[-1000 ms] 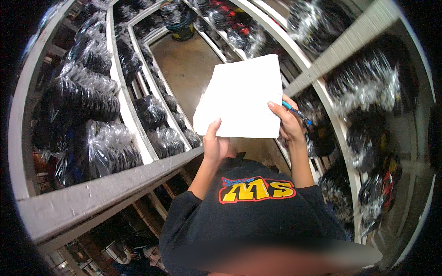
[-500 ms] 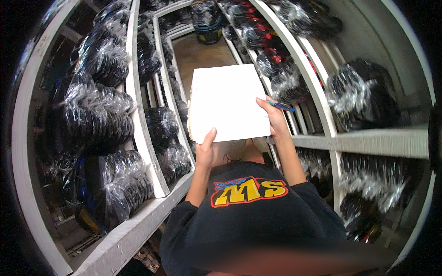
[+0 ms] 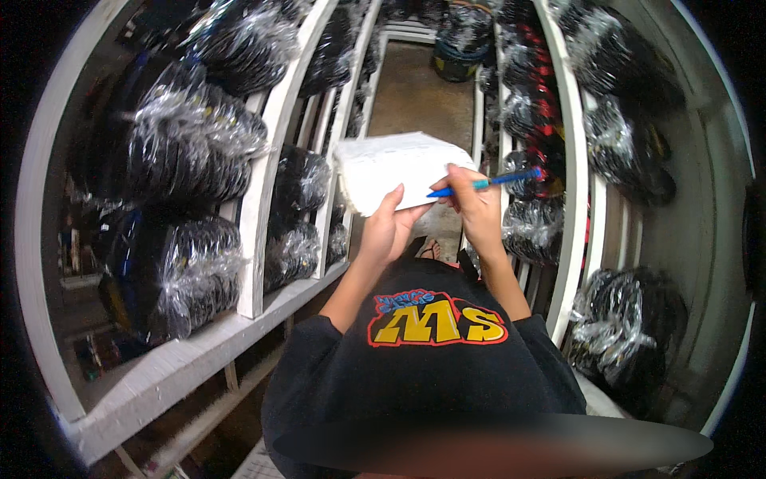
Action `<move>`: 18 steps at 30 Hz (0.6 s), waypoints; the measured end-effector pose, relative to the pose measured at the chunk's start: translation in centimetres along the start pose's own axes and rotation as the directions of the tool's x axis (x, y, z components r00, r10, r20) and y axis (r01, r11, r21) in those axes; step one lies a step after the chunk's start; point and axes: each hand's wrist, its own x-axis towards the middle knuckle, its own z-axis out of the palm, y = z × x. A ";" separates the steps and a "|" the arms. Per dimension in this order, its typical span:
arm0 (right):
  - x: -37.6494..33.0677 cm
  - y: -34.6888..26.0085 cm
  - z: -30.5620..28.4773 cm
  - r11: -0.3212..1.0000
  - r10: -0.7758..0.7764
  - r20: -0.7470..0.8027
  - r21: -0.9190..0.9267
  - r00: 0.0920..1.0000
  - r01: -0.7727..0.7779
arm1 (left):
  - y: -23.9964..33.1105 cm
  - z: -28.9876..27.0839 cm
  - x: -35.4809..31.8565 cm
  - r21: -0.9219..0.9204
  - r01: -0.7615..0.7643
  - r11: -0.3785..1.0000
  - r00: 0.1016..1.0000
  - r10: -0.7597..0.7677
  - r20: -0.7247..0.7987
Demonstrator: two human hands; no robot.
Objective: The person walks through a warehouse aisle, picks up plastic-wrapped shoe packages from shelves, and writes on a notepad with a pen. They repeat this process for several items, then carry the notepad and a package to a workbench area.
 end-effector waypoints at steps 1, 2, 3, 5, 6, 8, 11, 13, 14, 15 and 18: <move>0.4 0.1 0.7 1.000 -0.009 0.061 -0.017 0.998 0.010 | 0.0 0.2 -0.2 -0.008 -0.013 1.000 1.000 0.013 -0.012; 0.7 0.3 1.2 1.000 0.010 0.033 -0.015 0.999 -0.010 | -0.1 0.5 -0.4 -0.031 -0.024 0.999 1.000 0.023 -0.009; 0.8 0.5 1.5 0.998 0.026 0.002 -0.055 1.000 -0.025 | -0.3 0.6 -0.5 -0.054 -0.031 0.998 1.000 0.031 -0.003; 0.9 1.0 1.7 0.991 0.041 -0.073 -0.120 0.996 -0.050 | -0.6 0.8 -0.7 -0.099 -0.043 0.994 0.999 0.043 -0.008; 1.0 1.2 1.7 0.997 0.055 -0.090 -0.055 0.994 -0.060 | -0.8 0.9 -0.7 -0.118 -0.049 0.992 0.999 0.048 -0.013; 1.1 1.6 1.3 0.999 0.030 -0.068 -0.014 0.997 -0.031 | -1.0 0.9 -0.6 -0.150 -0.016 0.988 1.000 0.014 -0.015; 1.2 2.0 0.6 0.997 0.013 -0.051 -0.077 0.999 -0.016 | -1.6 0.9 -0.5 -0.170 0.002 0.986 0.999 -0.011 -0.049; 1.2 2.2 0.0 0.978 -0.045 -0.063 -0.206 0.997 0.031 | -2.1 0.9 -0.3 -0.189 0.046 0.981 0.996 -0.060 -0.069; 1.2 2.3 -0.1 0.983 -0.015 -0.077 -0.186 0.997 0.000 | -2.2 0.9 -0.2 -0.202 0.066 0.977 0.994 -0.083 -0.076; 1.2 2.4 -0.3 0.983 -0.006 -0.075 -0.185 0.997 -0.008 | -2.4 0.9 -0.2 -0.209 0.080 0.975 0.992 -0.098 -0.080; 1.1 2.7 -0.5 0.982 -0.016 -0.078 -0.190 0.997 0.001 | -2.5 0.7 0.0 -0.222 0.102 0.970 0.989 -0.123 -0.080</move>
